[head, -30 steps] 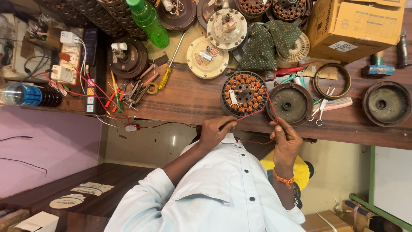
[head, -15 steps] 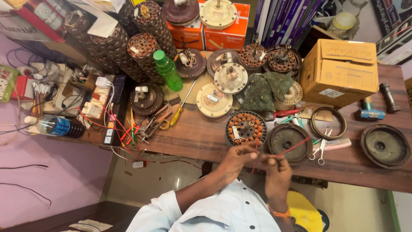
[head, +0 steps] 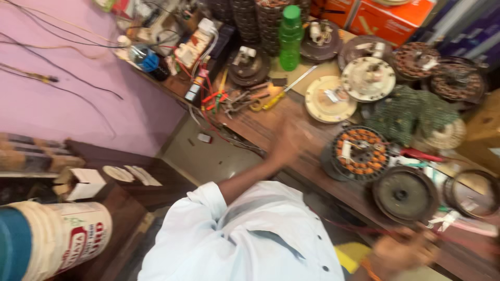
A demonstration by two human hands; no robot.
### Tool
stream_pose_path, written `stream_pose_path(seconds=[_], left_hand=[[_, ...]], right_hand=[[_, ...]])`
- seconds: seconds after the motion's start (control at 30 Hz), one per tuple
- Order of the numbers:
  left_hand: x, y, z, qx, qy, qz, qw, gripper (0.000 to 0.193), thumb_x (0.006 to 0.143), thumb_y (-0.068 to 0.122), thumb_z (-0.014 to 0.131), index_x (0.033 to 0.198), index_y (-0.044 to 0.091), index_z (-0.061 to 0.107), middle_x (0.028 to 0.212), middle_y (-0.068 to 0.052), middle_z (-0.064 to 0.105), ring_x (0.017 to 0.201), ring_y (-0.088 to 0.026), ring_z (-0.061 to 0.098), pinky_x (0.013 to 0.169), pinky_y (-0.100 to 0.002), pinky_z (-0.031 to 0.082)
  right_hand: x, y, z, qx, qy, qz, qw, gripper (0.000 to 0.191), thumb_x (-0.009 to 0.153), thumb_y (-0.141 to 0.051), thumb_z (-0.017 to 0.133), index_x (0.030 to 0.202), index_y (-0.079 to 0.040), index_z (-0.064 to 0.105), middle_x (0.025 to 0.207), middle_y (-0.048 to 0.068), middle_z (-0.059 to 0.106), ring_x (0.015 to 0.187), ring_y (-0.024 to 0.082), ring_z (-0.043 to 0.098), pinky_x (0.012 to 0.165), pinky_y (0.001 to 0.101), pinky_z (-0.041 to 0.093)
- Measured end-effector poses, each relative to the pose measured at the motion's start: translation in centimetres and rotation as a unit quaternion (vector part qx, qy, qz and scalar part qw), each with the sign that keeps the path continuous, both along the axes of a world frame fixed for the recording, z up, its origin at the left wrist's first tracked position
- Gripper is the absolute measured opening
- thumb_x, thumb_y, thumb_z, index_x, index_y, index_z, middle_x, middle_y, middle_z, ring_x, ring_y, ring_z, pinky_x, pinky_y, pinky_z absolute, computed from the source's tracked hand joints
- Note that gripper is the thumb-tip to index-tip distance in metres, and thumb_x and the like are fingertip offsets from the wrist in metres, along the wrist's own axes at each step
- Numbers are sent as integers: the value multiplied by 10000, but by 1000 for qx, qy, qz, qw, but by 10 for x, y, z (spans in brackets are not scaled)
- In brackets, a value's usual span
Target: The person works at a cluttered repair bench with several ceiling fan stators. They thread a red insulated wire through the slots of a fan motor stator, adjusting and pulling the wire through, then pour liquid from a plastic bottle over the stator windings.
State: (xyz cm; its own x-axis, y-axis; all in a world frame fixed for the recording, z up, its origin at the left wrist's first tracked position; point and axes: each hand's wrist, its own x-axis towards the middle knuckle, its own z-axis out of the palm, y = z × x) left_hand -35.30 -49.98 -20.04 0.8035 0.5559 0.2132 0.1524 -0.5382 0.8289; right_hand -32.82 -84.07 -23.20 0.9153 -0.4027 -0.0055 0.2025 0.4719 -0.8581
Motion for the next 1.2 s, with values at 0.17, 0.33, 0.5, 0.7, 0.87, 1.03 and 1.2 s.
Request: stream_pose_path(seconds=[0.17, 0.33, 0.5, 0.7, 0.87, 1.03, 1.2], left_hand=[[15, 202, 14, 175, 49, 284, 941, 667, 871, 322, 768, 1359, -41, 493, 1205, -286, 618, 1132, -458, 588, 931, -541, 473], [63, 308, 53, 231, 220, 256, 912, 816, 854, 330, 746, 1505, -28, 409, 1233, -264, 672, 1128, -439, 646, 893, -553, 528], [99, 344, 64, 263, 403, 237, 844, 912, 817, 343, 735, 1583, 6, 372, 1253, -218, 705, 1188, -447, 616, 842, -580, 560], [106, 364, 40, 390, 439, 250, 769, 439, 1027, 308, 525, 1399, 88, 608, 1279, -140, 752, 1352, -403, 471, 1108, -647, 268], [97, 376, 39, 435, 401, 239, 770, 395, 1043, 279, 485, 1374, 86, 582, 1245, -139, 751, 1479, -410, 368, 1055, -622, 297], [92, 384, 44, 388, 434, 230, 780, 423, 1062, 268, 468, 1430, 74, 543, 1152, -170, 785, 1519, -423, 320, 1084, -621, 286], [91, 385, 50, 379, 395, 273, 791, 467, 998, 288, 490, 1420, 94, 531, 1207, -200, 735, 1447, -458, 306, 1016, -668, 266]], right_hand=[[-8, -33, -4, -30, -74, -69, 994, 303, 1184, -245, 612, 1389, -22, 589, 1118, 76, 661, 905, 132, 621, 764, 215, 502], [-31, -9, 8, 17, -69, -189, 979, 149, 1195, -121, 640, 1109, -13, 584, 982, 77, 632, 784, 127, 540, 698, 281, 445], [-56, 60, 2, 8, -35, -215, 976, 117, 1138, -85, 651, 1219, -11, 613, 1058, 101, 683, 908, 134, 634, 808, 305, 521], [-84, 89, -9, -76, 90, -252, 960, 177, 1162, -147, 584, 1256, 0, 554, 1101, 115, 678, 954, 130, 652, 803, 272, 531], [-86, 65, 7, -127, 137, -251, 950, 272, 1173, -240, 600, 1192, 22, 528, 1024, 163, 655, 826, 195, 615, 718, 339, 542], [-78, 72, 25, -142, 31, -286, 947, 264, 1166, -195, 608, 1202, 51, 519, 1080, 185, 670, 905, 133, 607, 797, 314, 560], [-70, 86, 37, -142, 26, -268, 953, 271, 1161, -206, 676, 1148, 27, 539, 1030, 155, 687, 862, 125, 663, 821, 324, 571]])
